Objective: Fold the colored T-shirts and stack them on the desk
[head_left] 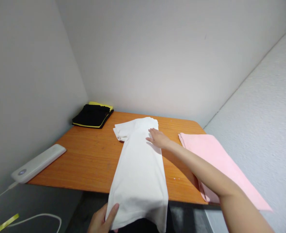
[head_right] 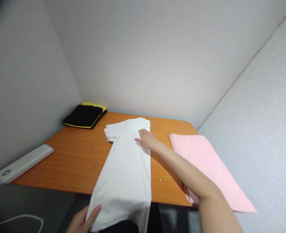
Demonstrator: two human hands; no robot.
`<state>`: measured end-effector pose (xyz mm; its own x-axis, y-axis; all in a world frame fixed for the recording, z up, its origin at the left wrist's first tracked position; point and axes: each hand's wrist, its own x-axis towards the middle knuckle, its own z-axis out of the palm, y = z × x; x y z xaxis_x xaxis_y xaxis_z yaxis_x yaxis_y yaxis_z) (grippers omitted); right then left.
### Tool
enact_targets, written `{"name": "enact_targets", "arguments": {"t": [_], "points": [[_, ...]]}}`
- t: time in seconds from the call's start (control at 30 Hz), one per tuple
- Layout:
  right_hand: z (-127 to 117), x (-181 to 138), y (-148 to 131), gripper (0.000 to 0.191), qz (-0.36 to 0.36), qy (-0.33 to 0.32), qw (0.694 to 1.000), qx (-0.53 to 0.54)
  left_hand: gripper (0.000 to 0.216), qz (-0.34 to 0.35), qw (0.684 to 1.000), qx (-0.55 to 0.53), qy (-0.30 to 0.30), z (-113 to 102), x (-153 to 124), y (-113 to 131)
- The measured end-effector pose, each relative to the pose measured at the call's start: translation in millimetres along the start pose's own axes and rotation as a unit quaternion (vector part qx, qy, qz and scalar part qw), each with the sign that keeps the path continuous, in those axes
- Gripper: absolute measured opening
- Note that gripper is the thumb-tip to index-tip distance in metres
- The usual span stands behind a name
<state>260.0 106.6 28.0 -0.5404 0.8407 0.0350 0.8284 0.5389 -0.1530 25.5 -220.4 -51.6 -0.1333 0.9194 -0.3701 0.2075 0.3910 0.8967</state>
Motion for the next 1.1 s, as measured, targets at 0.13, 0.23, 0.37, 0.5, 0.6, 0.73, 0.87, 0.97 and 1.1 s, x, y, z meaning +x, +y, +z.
{"name": "enact_targets", "arguments": {"t": [0.13, 0.23, 0.37, 0.5, 0.6, 0.73, 0.87, 0.97, 1.1], "points": [[32, -51, -13, 0.096, -0.006, -0.032, 0.999, -0.001, 0.066, 0.002, 1.000, -0.026, 0.000, 0, 1, -10], [39, -64, -11, 0.099, -0.012, -0.024, 1.000, 0.009, 0.066, 0.004, 0.999, -0.035, -0.008, -6, -2, -13], [36, -65, -5, 0.096, -0.028, -0.010, 1.000, 0.007, 0.068, -0.008, 0.999, -0.037, -0.023, -8, -10, -10], [38, -63, -3, 0.096, -0.030, -0.010, 0.999, -0.003, 0.066, -0.009, 0.998, 0.044, -0.042, -13, -18, 5], [38, -54, -5, 0.099, -0.028, -0.015, 0.999, -0.001, 0.050, 0.041, 0.981, 0.191, 0.011, -30, -23, 30], [28, -19, -15, 0.102, -0.029, 0.000, 0.999, 0.026, 0.044, 0.093, 0.935, 0.301, 0.162, -60, 4, 85], [22, 25, -35, 0.110, -0.022, -0.014, 0.999, 0.042, 0.040, 0.130, 0.900, 0.358, 0.213, -77, 93, 135], [29, 44, -46, 0.114, 0.013, -0.030, 0.999, 0.042, 0.033, 0.091, 0.892, 0.383, 0.220, -87, 172, 159], [47, 52, -48, 0.111, 0.038, -0.026, 0.999, 0.020, 0.028, 0.051, 0.891, 0.385, 0.236, -100, 242, 177]]}}
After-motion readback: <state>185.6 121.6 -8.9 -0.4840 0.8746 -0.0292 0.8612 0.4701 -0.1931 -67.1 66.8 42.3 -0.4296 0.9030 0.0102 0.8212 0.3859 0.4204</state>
